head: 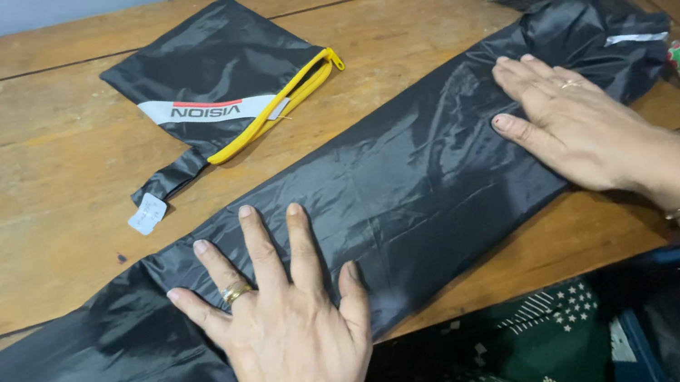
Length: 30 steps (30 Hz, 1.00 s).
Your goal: The person folds a black raincoat and stuffs it into a small matching black and yellow storage pouch by hand on a wooden table.
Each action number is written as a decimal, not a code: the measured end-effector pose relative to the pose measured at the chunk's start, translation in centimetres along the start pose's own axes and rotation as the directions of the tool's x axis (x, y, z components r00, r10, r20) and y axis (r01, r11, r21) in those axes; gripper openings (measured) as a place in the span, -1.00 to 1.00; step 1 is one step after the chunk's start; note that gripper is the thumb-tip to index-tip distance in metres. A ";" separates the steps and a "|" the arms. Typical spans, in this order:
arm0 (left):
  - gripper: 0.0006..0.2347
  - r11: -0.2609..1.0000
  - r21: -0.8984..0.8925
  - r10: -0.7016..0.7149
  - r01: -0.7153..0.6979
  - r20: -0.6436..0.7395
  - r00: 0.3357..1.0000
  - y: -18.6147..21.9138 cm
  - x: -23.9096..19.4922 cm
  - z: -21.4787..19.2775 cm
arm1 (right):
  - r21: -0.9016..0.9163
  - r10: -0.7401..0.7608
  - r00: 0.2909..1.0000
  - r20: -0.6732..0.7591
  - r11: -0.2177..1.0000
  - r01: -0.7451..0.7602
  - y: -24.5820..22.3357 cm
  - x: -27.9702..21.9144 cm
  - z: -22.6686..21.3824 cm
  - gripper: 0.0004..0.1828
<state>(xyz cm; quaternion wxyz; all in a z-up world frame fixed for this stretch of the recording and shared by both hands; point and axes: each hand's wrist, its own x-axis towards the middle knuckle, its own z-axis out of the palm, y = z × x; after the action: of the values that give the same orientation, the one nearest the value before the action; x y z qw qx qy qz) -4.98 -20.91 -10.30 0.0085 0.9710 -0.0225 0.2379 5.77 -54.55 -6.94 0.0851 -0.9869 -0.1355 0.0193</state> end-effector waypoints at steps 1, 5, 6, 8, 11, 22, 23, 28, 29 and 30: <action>-0.36 1.000 0.002 -0.004 0.004 -0.003 1.000 0.0 0.0 0.0 | -0.001 -0.004 1.000 -0.002 1.000 0.004 -0.9 0.0 -0.9 -0.14; -0.32 1.000 0.016 -0.001 0.001 0.015 1.000 0.1 0.1 -0.1 | -0.192 0.062 0.990 -0.127 0.978 -0.085 -5.1 0.0 -3.7 -0.12; -0.32 1.000 0.020 0.002 -0.002 0.012 1.000 0.1 0.1 -0.2 | -0.287 0.012 0.979 -0.206 0.955 -0.072 -6.3 -0.1 -4.0 -0.09; -0.31 1.000 0.026 0.004 -0.005 0.015 1.000 0.2 0.1 -0.1 | -0.346 -0.141 0.967 -0.210 0.936 0.061 -5.6 0.9 -3.3 -0.12; -0.30 0.999 0.039 0.009 -0.009 0.006 1.000 0.3 0.1 -0.4 | -0.322 -0.095 0.992 -0.083 0.945 0.063 -3.9 3.0 -2.7 -0.09; -0.26 0.993 0.106 -0.045 0.044 0.005 0.999 0.6 0.5 0.4 | -0.007 0.218 0.954 0.205 0.975 -0.221 -1.2 4.5 -3.2 0.11; -0.26 0.996 0.088 -0.031 0.033 -0.021 0.999 0.6 0.6 0.4 | -0.013 0.216 0.956 0.199 0.976 -0.218 -1.0 4.6 -3.2 0.12; -0.25 0.997 0.067 -0.029 0.032 -0.050 0.998 0.5 0.8 0.1 | -0.094 0.157 0.981 0.114 0.985 -0.146 0.0 5.0 -1.3 0.13; -0.26 0.998 0.052 -0.016 0.018 -0.046 0.999 0.4 0.7 0.0 | -0.162 0.164 0.980 0.112 0.976 -0.145 0.0 5.0 -1.3 0.10; -0.27 0.999 0.038 -0.003 0.004 -0.041 0.999 0.4 0.6 -0.1 | -0.228 0.171 0.979 0.108 0.963 -0.143 -0.2 4.9 -1.1 0.09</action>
<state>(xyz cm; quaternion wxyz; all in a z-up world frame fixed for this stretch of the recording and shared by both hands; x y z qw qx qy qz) -4.55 -21.28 -9.94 -0.0093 0.9660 -0.0162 0.2580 10.52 -53.22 -5.89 -0.0347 -0.9947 -0.0631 0.0734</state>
